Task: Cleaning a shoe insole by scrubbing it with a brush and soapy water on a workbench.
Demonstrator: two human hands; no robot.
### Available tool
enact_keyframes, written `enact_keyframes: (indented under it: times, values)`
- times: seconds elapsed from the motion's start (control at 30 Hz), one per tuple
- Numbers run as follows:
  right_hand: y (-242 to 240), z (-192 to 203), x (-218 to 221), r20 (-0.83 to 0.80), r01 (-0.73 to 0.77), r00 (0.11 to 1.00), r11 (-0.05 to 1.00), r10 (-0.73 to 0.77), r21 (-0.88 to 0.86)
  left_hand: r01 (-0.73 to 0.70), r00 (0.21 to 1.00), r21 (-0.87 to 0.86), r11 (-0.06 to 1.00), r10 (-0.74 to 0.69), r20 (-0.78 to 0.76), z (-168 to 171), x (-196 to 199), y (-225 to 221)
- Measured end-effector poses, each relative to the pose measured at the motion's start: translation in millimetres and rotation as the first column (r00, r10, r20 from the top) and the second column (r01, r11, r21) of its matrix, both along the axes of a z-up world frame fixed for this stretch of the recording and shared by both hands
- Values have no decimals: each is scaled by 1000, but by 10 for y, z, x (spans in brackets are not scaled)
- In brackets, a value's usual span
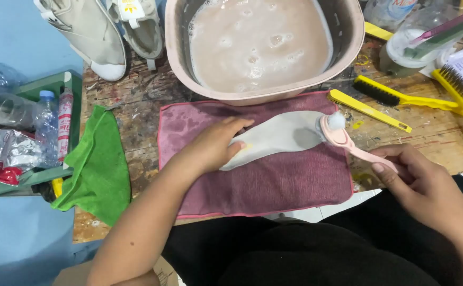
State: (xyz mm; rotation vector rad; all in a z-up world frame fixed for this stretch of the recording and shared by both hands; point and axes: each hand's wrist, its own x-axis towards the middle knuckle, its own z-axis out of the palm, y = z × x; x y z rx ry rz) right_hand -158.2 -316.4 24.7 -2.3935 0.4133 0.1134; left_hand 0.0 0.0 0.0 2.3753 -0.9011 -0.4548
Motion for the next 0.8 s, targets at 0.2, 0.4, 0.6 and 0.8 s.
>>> enact_keyframes:
  times: [0.2,0.4,0.6,0.8]
  values:
    - [-32,148,134,-56,-45,998,983,36,-177,94,996,36,995,-93,-16,341,11,124]
    - [-137,25,438,65,-202,965,878,254,-434,146,989,-115,983,-141,55,162,43,267]
    - [98,468,878,405,-263,797,862,447,-433,184,983,-50,982,-183,21,206,57,246]
    - [46,735,1437,455,-236,689,768,564,-596,183,983,-122,976,-179,46,45,137,302]
